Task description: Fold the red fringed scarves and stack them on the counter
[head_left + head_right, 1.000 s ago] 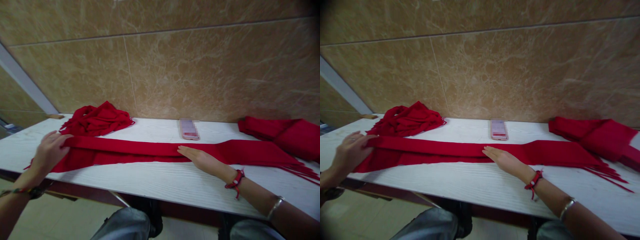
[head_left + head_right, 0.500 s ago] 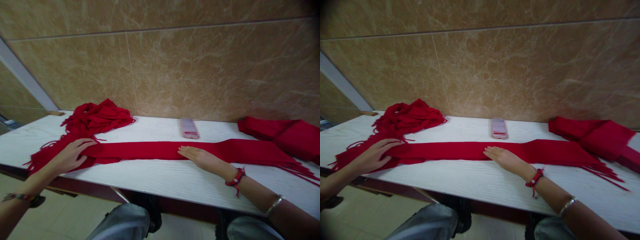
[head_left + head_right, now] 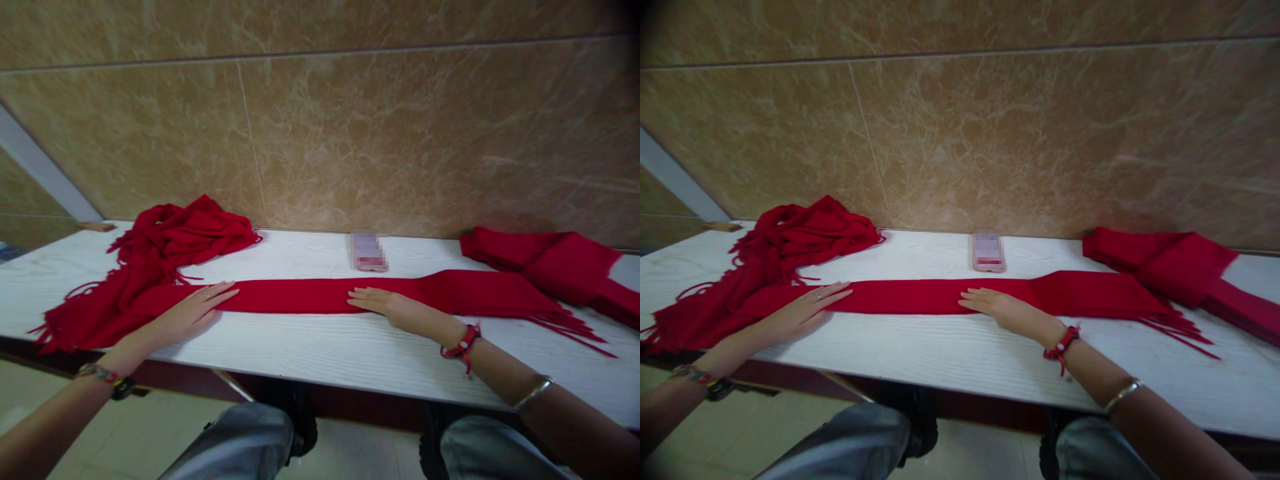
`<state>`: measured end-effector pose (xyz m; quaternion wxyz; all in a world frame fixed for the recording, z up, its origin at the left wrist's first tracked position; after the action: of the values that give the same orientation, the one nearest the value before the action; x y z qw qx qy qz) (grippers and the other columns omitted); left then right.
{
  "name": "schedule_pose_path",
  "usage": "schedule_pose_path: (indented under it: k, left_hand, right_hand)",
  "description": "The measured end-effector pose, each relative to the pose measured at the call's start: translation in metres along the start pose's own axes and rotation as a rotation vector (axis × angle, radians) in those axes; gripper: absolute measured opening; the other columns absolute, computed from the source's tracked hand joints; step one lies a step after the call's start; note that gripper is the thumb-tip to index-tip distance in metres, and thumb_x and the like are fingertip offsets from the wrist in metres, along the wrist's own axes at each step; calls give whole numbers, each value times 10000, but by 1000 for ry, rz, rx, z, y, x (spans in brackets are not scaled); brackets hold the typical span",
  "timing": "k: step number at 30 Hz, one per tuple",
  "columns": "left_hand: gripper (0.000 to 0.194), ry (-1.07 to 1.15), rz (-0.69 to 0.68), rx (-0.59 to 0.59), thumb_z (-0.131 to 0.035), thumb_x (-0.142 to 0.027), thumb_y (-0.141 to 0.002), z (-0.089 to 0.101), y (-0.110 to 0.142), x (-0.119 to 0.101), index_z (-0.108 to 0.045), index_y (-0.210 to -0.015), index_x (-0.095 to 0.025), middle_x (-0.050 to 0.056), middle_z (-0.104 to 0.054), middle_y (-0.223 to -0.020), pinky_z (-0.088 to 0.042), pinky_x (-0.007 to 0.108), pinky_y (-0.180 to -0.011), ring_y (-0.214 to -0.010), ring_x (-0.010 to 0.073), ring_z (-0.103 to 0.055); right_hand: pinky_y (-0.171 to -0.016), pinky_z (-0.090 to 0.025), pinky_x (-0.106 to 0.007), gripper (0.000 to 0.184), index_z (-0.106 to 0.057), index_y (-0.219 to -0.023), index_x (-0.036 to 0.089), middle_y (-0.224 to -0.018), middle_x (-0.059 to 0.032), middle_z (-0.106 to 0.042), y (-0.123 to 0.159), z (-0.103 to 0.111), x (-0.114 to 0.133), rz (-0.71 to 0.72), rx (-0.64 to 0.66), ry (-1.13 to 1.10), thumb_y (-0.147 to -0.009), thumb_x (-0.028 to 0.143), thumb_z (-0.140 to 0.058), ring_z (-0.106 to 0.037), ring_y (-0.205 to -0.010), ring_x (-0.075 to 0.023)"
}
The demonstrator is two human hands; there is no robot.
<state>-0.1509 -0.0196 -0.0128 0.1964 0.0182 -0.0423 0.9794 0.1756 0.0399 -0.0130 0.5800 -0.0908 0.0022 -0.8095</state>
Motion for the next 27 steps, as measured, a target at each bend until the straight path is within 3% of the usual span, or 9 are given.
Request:
schedule_pose_path:
  k: [6, 10, 14, 17, 20, 23, 25, 27]
  left_hand:
    - [534, -126, 16, 82, -258, -69, -797, 13, 19, 28, -433, -1262, -263, -11, -408, -1345, -293, 335, -1001, -1166, 173, -433]
    - [534, -145, 2, 81, -266, -77, -793, 17, 24, 41, -439, -1252, -289, -14, -407, -1342, -259, 401, -1007, -1210, 204, -379]
    - [670, -155, 80, 130, -363, -47, -647, 12, 24, 48, -397, -1288, -238, 48, -334, -1381, -239, 452, -1006, -1255, 263, -305]
    - [720, -59, 85, 213, -466, -93, -603, 16, 3, 13, -372, -1307, -209, 86, -253, -1415, -249, 442, -1010, -1273, 313, -241]
    - [573, 79, -35, 210, -455, -281, -775, 29, -45, -59, -325, -1331, -231, 71, -202, -1439, -255, 389, -1022, -1299, 264, -197]
    - [479, 106, -89, 89, -317, -372, -875, 35, -104, -124, -335, -1323, -204, 80, -255, -1423, -218, 356, -1044, -1302, 204, -206]
    - [472, 101, -77, 9, -250, -359, -902, 29, -133, -153, -304, -1336, -182, 91, -215, -1436, -212, 359, -1045, -1310, 198, -182]
    - [495, 93, -41, 32, -253, -390, -899, 11, -150, -169, -277, -1346, -179, 111, -202, -1437, -225, 423, -1028, -1309, 235, -180]
  right_hand:
    - [-1067, -251, -363, 773, -325, -1327, 226, -1375, -7, -356, 1, 7, 1, 21, -57, 8, -645, -134, -264, -228, -1288, -115]
    - [-1049, -279, -375, 716, -293, -1343, 197, -1371, -47, -362, 10, 12, -7, -16, -125, 134, -701, -118, -265, -227, -1290, -141]
    - [-1049, -286, -351, 709, -275, -1349, 188, -1379, -51, -347, 20, 4, -14, -1, -80, 187, -709, -119, -267, -247, -1282, -132]
    - [-1056, -275, -336, 699, -266, -1352, 196, -1387, -41, -334, 22, 3, -15, 0, -63, 192, -724, -109, -270, -231, -1287, -124]
    - [-1058, -270, -322, 675, -272, -1350, 201, -1376, -34, -356, 20, 7, -12, -2, -62, 192, -742, -92, -286, -239, -1283, -118]
    - [-1031, -318, -314, 644, -289, -1344, 197, -1362, -49, -378, 19, 13, -14, -34, -62, 235, -761, -77, -300, -301, -1258, -130]
    - [-1006, -352, -325, 616, -301, -1338, 196, -1352, -65, -390, 20, 17, -18, -56, -61, 296, -779, -61, -313, -339, -1239, -149]
    - [-984, -377, -341, 599, -310, -1333, 204, -1345, -73, -398, 24, 19, -23, -67, -55, 357, -789, -47, -331, -358, -1229, -167]
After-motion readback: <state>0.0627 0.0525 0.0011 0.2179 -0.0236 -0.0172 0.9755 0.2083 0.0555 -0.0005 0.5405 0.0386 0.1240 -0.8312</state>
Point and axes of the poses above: each hand's wrist, its own y-axis away from the middle knuckle, its own z-axis out of the back of the hand, x = y × z, the point moved 9 cm from there along -y, towards the middle knuckle
